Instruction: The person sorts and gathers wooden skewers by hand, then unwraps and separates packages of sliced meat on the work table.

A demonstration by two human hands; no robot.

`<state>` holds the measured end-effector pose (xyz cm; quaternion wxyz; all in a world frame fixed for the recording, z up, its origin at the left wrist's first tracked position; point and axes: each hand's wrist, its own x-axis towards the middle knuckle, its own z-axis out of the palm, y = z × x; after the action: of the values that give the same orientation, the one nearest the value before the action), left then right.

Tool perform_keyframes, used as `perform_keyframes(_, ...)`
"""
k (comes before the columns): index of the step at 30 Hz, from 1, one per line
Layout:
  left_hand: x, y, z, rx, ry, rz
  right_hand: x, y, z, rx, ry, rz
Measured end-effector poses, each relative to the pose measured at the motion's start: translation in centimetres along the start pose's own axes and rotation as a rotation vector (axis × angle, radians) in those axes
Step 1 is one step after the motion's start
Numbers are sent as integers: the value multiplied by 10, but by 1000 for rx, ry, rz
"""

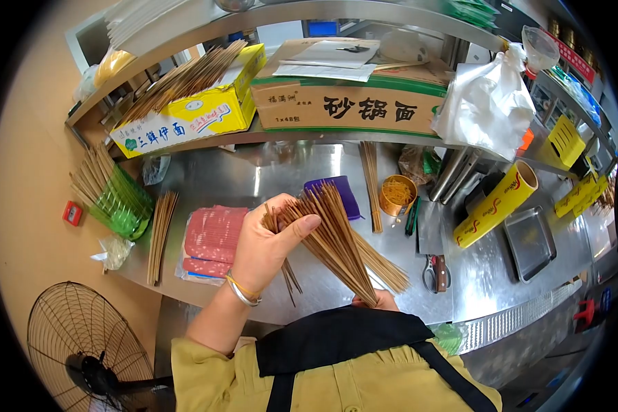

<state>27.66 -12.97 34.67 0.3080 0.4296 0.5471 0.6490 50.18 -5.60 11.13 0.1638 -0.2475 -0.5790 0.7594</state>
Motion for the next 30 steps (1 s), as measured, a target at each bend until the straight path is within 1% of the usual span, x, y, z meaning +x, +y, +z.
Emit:
perform_keyframes(2,2,-6,-5,39,-29,27,0,-1,0,-3,-15,4)
perform_keyframes(5,3,-8,-5,12,-25,20,0,-6,3,23,-28,13)
perform_keyframes(8,2,-8,-1,-1,27,-11,3,-5,3,-18,22,-30)
perform_keyframes(11,2,-10,0,-32,30,-14,6,-2,2,-33,49,-88)
perform_keyframes(13,2,-13,-2,-67,13,-30,7,2,2,-199,174,-142)
perform_keyframes(15,2,-17,-6,-101,-10,-46,10,10,-1,-195,202,-147)
perform_keyframes(17,2,-18,-10,-137,-39,-125,10,15,-4,-192,230,-153)
perform_keyframes(18,2,-18,-9,-148,-49,-150,10,12,-3,-321,329,-195)
perform_keyframes(19,2,-16,-6,-163,-49,-88,10,11,-3,-451,427,-236)
perform_keyframes(20,2,-14,-4,-178,-48,-27,11,11,-5,-450,427,-237)
perform_keyframes(22,3,-13,-4,-141,-38,1,14,7,-11,-790,616,-482)
perform_keyframes(23,4,-13,-3,-107,-29,27,13,5,-11,-793,660,-479)
perform_keyframes(24,5,-13,-3,-107,-27,27,12,4,-11,-793,658,-479)
perform_keyframes(27,6,-16,-2,-34,66,-13,10,4,-13,-845,706,-474)
perform_keyframes(30,4,-15,-1,-67,38,-14,11,6,-14,-828,691,-495)
